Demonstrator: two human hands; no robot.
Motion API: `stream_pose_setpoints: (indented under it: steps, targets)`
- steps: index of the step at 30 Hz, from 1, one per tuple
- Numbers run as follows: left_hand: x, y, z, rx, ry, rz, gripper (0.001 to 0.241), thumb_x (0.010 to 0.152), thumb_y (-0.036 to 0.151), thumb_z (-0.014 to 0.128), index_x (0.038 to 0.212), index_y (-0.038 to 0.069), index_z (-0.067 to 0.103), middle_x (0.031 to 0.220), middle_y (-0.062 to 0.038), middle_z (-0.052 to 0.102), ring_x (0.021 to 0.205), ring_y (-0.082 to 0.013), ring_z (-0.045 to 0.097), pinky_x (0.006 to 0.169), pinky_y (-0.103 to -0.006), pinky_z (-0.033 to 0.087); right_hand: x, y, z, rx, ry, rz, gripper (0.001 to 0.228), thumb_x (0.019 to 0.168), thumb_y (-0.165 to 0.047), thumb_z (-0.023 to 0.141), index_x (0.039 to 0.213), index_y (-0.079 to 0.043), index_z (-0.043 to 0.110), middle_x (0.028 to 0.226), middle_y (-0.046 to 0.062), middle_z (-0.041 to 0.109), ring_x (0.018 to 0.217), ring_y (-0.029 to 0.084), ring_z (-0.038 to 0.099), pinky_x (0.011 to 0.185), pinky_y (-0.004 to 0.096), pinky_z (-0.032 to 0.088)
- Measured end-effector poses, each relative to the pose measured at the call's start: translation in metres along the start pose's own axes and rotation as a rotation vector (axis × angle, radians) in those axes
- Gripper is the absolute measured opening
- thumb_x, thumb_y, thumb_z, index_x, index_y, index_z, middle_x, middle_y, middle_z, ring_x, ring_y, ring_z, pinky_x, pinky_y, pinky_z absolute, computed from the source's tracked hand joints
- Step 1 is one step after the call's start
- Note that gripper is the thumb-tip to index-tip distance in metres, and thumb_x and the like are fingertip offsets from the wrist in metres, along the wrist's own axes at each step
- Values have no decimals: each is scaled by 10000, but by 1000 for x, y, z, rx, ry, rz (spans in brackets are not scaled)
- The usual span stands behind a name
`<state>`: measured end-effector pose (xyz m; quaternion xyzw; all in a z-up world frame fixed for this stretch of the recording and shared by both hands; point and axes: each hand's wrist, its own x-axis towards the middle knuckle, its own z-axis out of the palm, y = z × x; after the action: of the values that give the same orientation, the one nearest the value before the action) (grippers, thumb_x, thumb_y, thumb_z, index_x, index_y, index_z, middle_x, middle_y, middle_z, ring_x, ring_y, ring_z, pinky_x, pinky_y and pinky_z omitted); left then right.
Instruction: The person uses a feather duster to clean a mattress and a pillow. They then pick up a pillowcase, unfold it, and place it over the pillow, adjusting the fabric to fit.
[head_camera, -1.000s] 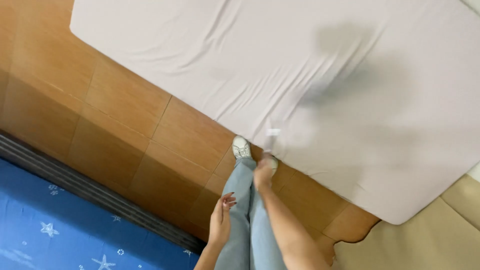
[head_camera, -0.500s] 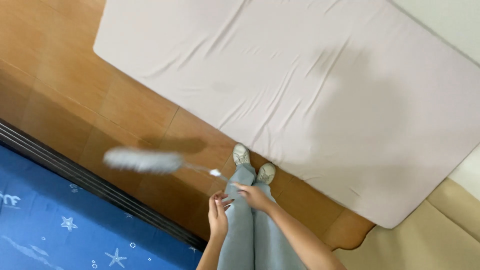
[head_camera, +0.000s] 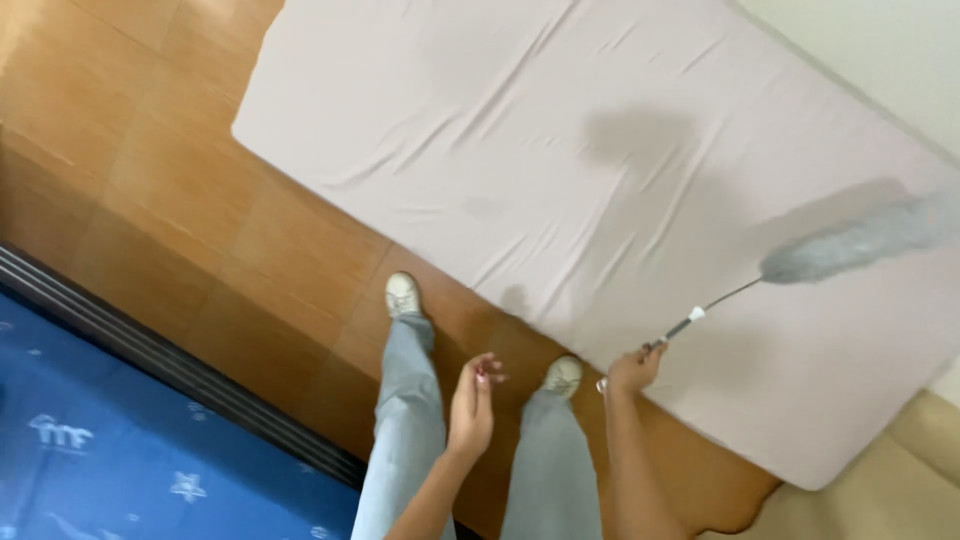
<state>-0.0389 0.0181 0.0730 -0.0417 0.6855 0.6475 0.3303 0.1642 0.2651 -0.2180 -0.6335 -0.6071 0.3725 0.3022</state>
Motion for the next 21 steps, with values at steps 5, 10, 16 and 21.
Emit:
stream_pose_setpoints:
  steps: [5,10,16,21]
  targets:
    - [29,57,-100,166,-45,-89,394,1102,217,354,1367,-19,529,1214,-128,647,1058,-201,651,986,-338,502,-204,-111,183,-135,-258,21,280,1017,-94,467,1274,18,485,1036,208,653,965,358,630,911,447,500]
    - [68,67,-236,144,45,-138,397,1113,240,340,1323,-32,539,1241,-136,639,1096,-209,656,997,-348,510,-384,-241,288,-663,-1215,292,503,1049,-413,337,1388,-123,569,931,303,686,838,451,682,730,553,539]
    - [112,114,-290,323,190,-146,437,1107,288,332,1338,-21,538,1213,-141,682,1085,-206,658,989,-337,519,-350,-336,302,-244,-1305,-99,439,974,-141,557,1399,-190,656,971,252,722,847,431,695,735,497,553]
    - [133,112,-256,266,106,-56,445,1105,310,338,1326,-25,530,1196,-130,686,1074,-210,681,987,-346,516,-232,-329,217,81,-1114,-44,501,977,-72,596,1475,-104,559,1286,44,663,1055,167,664,900,323,510]
